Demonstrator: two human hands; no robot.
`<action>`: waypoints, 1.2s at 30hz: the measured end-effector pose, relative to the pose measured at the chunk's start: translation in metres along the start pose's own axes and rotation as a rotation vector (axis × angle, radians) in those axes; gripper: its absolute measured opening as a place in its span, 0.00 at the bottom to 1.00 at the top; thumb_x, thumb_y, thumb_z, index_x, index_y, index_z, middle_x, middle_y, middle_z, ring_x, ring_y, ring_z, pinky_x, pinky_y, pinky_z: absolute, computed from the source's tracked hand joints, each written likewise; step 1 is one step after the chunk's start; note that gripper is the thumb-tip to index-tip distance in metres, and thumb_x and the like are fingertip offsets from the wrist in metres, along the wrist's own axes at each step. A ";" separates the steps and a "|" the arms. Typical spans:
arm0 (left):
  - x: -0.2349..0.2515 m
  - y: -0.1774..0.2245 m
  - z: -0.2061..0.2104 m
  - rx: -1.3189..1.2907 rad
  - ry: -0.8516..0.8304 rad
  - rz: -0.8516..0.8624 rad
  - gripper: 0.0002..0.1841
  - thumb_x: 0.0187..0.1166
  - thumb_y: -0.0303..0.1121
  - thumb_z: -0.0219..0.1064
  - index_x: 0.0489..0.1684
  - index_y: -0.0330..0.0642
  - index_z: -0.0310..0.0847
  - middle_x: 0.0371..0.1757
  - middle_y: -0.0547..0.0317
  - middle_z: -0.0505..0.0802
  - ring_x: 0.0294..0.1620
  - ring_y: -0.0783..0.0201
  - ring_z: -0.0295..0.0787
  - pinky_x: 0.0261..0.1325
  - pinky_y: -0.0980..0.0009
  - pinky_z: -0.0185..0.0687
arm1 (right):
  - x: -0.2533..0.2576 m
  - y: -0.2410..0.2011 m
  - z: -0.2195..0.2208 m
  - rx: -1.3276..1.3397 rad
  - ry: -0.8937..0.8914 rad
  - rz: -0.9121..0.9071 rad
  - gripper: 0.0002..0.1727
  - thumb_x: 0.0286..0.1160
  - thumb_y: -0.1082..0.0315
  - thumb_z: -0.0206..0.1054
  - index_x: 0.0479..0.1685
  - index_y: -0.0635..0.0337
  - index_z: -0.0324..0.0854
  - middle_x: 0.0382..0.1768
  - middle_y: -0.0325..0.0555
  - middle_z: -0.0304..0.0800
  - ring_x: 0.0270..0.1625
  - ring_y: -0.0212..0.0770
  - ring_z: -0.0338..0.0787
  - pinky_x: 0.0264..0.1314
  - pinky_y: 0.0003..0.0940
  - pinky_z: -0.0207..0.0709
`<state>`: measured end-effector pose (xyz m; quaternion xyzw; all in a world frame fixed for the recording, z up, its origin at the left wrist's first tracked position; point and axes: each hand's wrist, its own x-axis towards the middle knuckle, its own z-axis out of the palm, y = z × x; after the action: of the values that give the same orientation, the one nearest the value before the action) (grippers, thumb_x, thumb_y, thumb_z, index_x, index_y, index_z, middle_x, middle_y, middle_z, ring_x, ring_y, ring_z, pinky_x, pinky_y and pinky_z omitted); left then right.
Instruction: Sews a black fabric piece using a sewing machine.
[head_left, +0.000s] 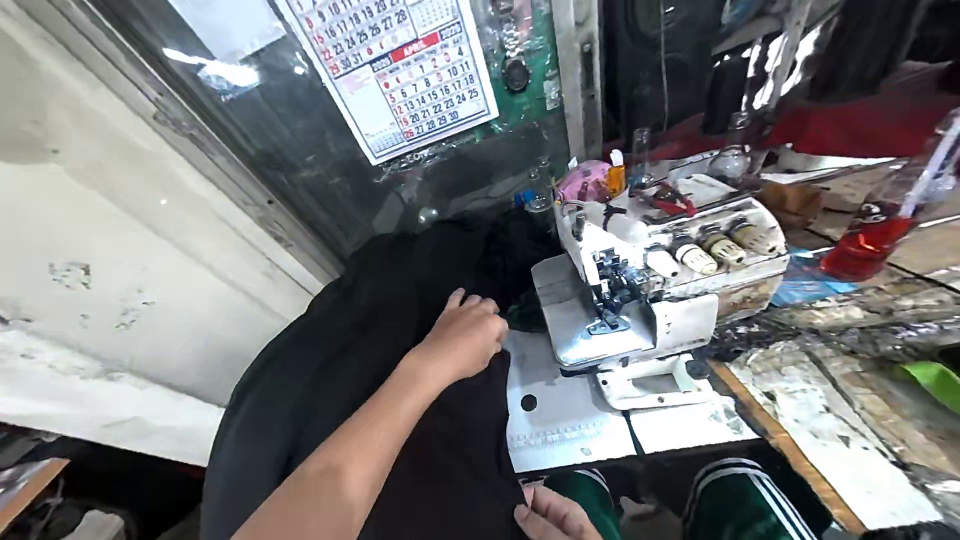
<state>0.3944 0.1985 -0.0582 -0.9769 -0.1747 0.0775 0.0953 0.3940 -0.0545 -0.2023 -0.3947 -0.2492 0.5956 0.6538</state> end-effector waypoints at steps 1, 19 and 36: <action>-0.004 0.000 -0.007 -0.104 0.073 -0.008 0.05 0.79 0.37 0.73 0.43 0.51 0.94 0.57 0.60 0.94 0.69 0.52 0.85 0.85 0.32 0.58 | -0.001 -0.001 -0.002 0.033 -0.004 -0.015 0.13 0.91 0.69 0.52 0.58 0.64 0.81 0.45 0.44 0.91 0.48 0.36 0.90 0.55 0.38 0.86; 0.044 0.083 0.033 -0.352 0.690 -0.036 0.09 0.82 0.40 0.65 0.51 0.59 0.93 0.52 0.68 0.89 0.59 0.63 0.82 0.64 0.55 0.74 | -0.053 -0.049 -0.103 -0.357 0.166 -0.298 0.08 0.89 0.70 0.59 0.50 0.63 0.82 0.34 0.44 0.90 0.33 0.36 0.89 0.37 0.34 0.85; 0.017 0.115 0.040 -0.267 0.514 -0.083 0.34 0.90 0.60 0.40 0.87 0.51 0.70 0.89 0.55 0.71 0.93 0.50 0.56 0.89 0.38 0.51 | -0.047 -0.054 -0.111 -0.223 0.640 -0.506 0.08 0.84 0.71 0.65 0.47 0.67 0.87 0.35 0.47 0.92 0.36 0.38 0.92 0.39 0.32 0.88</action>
<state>0.4400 0.1049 -0.1236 -0.9605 -0.1933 -0.2000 0.0099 0.5058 -0.1233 -0.2145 -0.5543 -0.1855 0.2331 0.7772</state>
